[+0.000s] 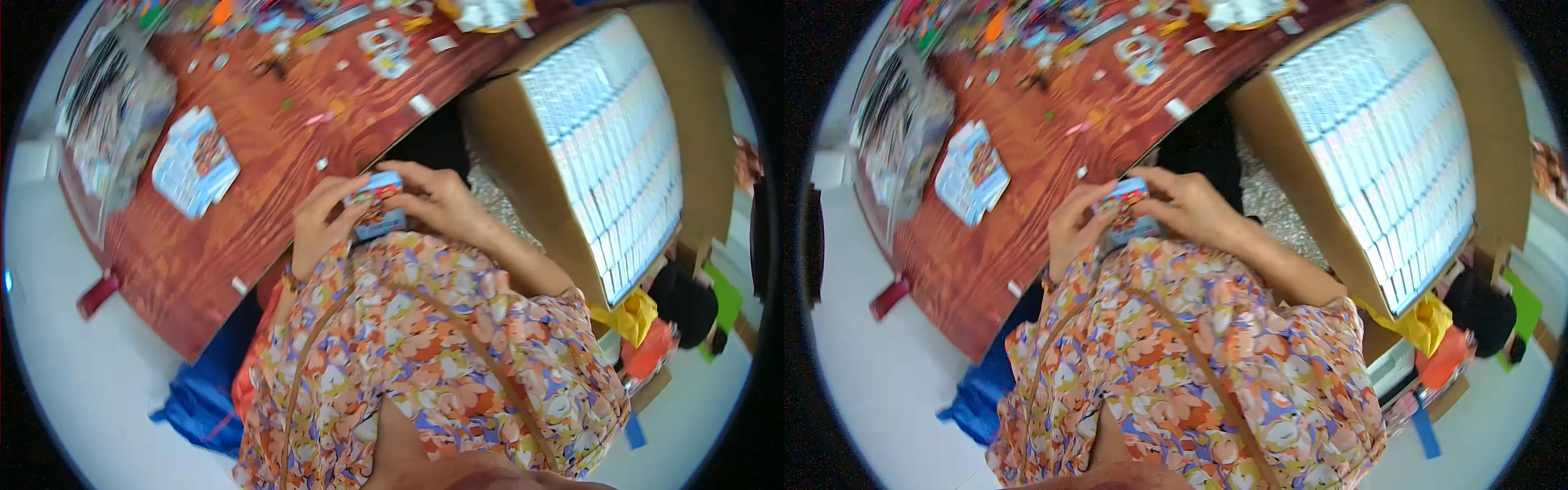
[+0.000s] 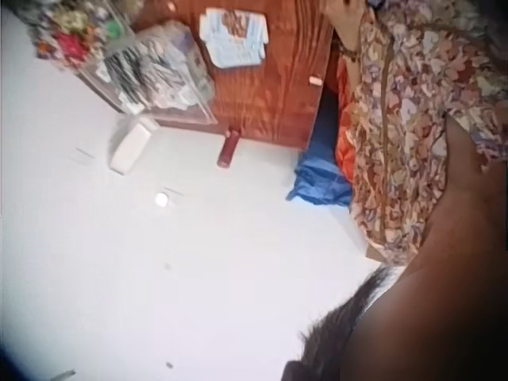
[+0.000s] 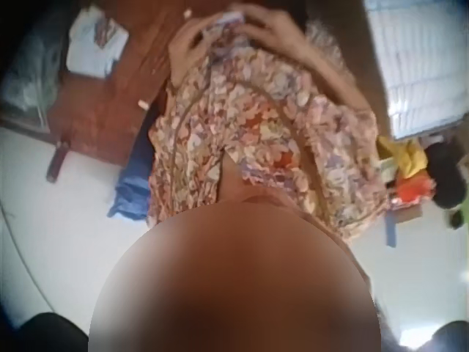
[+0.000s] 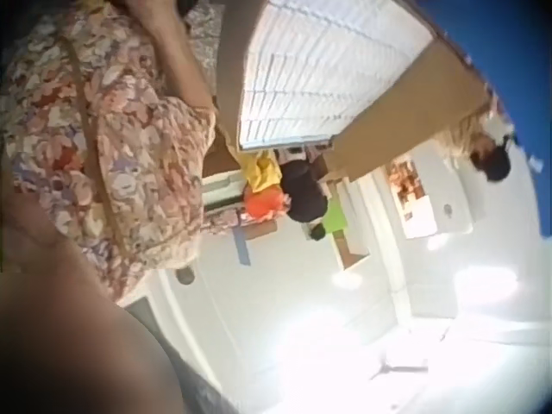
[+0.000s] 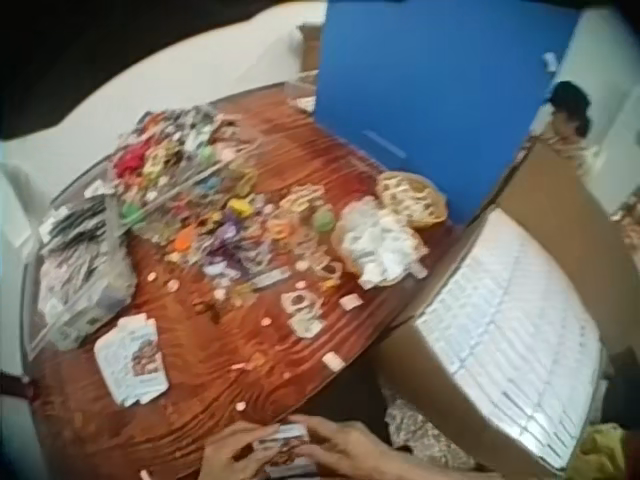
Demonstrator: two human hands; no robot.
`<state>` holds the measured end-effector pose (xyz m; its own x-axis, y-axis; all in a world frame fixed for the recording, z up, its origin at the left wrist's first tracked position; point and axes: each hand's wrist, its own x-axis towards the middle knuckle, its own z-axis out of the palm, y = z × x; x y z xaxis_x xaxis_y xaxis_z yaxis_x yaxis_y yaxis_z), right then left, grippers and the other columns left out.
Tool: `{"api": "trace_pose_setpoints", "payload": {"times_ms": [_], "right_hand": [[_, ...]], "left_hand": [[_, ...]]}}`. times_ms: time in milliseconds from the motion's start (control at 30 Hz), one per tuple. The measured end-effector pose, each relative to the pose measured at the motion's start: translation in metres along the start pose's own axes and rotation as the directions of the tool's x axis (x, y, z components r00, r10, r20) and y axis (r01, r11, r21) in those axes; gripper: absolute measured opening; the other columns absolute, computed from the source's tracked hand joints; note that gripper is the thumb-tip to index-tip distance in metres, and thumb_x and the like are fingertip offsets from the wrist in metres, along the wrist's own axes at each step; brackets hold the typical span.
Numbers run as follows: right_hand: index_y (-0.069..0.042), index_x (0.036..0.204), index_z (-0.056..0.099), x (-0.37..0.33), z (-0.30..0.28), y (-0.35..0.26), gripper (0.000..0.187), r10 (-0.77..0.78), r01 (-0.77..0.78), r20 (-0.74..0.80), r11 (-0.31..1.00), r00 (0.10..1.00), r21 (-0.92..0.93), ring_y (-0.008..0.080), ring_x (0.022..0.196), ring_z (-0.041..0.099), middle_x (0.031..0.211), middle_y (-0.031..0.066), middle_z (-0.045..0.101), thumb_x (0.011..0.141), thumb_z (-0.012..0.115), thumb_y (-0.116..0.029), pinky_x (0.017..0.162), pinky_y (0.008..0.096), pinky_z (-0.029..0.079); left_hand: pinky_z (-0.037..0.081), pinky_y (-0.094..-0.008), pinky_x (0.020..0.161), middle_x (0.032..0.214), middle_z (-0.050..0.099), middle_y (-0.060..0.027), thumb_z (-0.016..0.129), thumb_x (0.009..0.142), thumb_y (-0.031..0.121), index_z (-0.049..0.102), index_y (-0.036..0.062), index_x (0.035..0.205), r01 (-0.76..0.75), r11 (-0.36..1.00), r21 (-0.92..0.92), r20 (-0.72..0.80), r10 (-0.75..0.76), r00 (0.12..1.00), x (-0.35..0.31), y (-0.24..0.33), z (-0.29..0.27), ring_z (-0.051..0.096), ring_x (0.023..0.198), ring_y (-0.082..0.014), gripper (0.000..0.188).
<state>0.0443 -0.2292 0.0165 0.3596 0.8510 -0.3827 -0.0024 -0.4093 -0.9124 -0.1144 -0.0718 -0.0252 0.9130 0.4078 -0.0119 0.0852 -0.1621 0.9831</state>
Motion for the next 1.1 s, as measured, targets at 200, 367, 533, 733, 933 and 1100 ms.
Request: {"api": "trace_pose_setpoints", "payload": {"times_ms": [200,367,533,733,933,1100], "right_hand": [[-0.001,0.122,0.061,-0.021,-0.038,-0.038,0.031,-0.201,0.237,-0.232,0.962,0.952,0.137,0.0116,0.093,0.066,0.107,0.0051,0.067,0.092,0.067,-0.006,0.08,0.0283,0.054],[0.001,0.126,0.061,-0.048,-0.127,-0.065,0.036,-0.11,0.058,-0.626,0.993,0.772,-0.104,0.008,0.086,0.066,0.098,0.0041,0.069,0.091,0.066,-0.006,0.074,0.0233,0.054],[-0.002,0.122,0.067,-0.065,-0.177,-0.068,0.031,-0.206,-0.142,-0.711,0.907,0.672,-0.397,0.0057,0.079,0.063,0.095,0.0024,0.072,0.093,0.066,-0.014,0.067,0.0229,0.05],[-0.003,0.119,0.068,-0.044,-0.182,-0.048,0.029,-0.116,-0.167,-0.622,0.911,0.774,-0.378,0.0073,0.079,0.061,0.091,0.0024,0.07,0.093,0.066,-0.017,0.072,0.0258,0.048],[0.002,0.12,0.065,-0.054,-0.179,-0.032,0.034,-0.36,-0.369,-0.706,0.659,0.611,-0.655,0.0217,0.1,0.066,0.111,0.0118,0.069,0.092,0.067,-0.018,0.084,0.0318,0.052],[0.002,0.12,0.066,-0.034,-0.138,-0.061,0.025,-0.467,-0.133,-0.734,0.793,0.493,-0.595,0.0206,0.105,0.064,0.115,0.0122,0.069,0.096,0.059,-0.004,0.09,0.0323,0.051]], "left_hand": [[0.05,-0.0321,0.09,0.119,0.062,-0.013,0.069,0.085,-0.004,0.062,0.0004,0.129,-0.067,0.929,-0.363,-0.104,0.03,0.994,0.047,0.047,0.028,0.061,0.105,-0.0209,0.044],[0.051,-0.0386,0.098,0.134,0.052,-0.0178,0.069,0.09,0.006,0.042,0.0024,0.145,-0.157,0.965,-0.21,0.102,0.182,0.978,0.068,0.063,0.042,0.06,0.118,-0.0294,0.062],[0.053,-0.0366,0.094,0.122,0.061,-0.0171,0.069,0.09,0.007,0.047,0.0011,0.141,0.031,0.987,-0.157,0.203,0.002,0.979,0.056,0.053,0.037,0.065,0.108,-0.0264,0.055],[0.055,-0.0354,0.09,0.119,0.063,-0.0165,0.067,0.091,0.005,0.052,0.002,0.137,0.029,0.996,-0.083,0.121,-0.019,0.993,0.044,0.04,0.024,0.067,0.104,-0.025,0.049],[0.054,-0.0349,0.085,0.114,0.065,-0.0151,0.068,0.089,0.005,0.06,0.0018,0.127,0.01,1.0,0.011,-0.098,-0.009,0.995,0.035,0.017,0.001,0.067,0.099,-0.0252,0.039],[0.041,-0.0446,0.102,0.121,0.063,-0.0152,0.075,0.085,0.016,0.062,0.003,0.124,0.095,0.796,0.598,-0.563,0.332,0.757,0.02,-0.009,-0.065,0.056,0.118,-0.0332,0.044]]}}
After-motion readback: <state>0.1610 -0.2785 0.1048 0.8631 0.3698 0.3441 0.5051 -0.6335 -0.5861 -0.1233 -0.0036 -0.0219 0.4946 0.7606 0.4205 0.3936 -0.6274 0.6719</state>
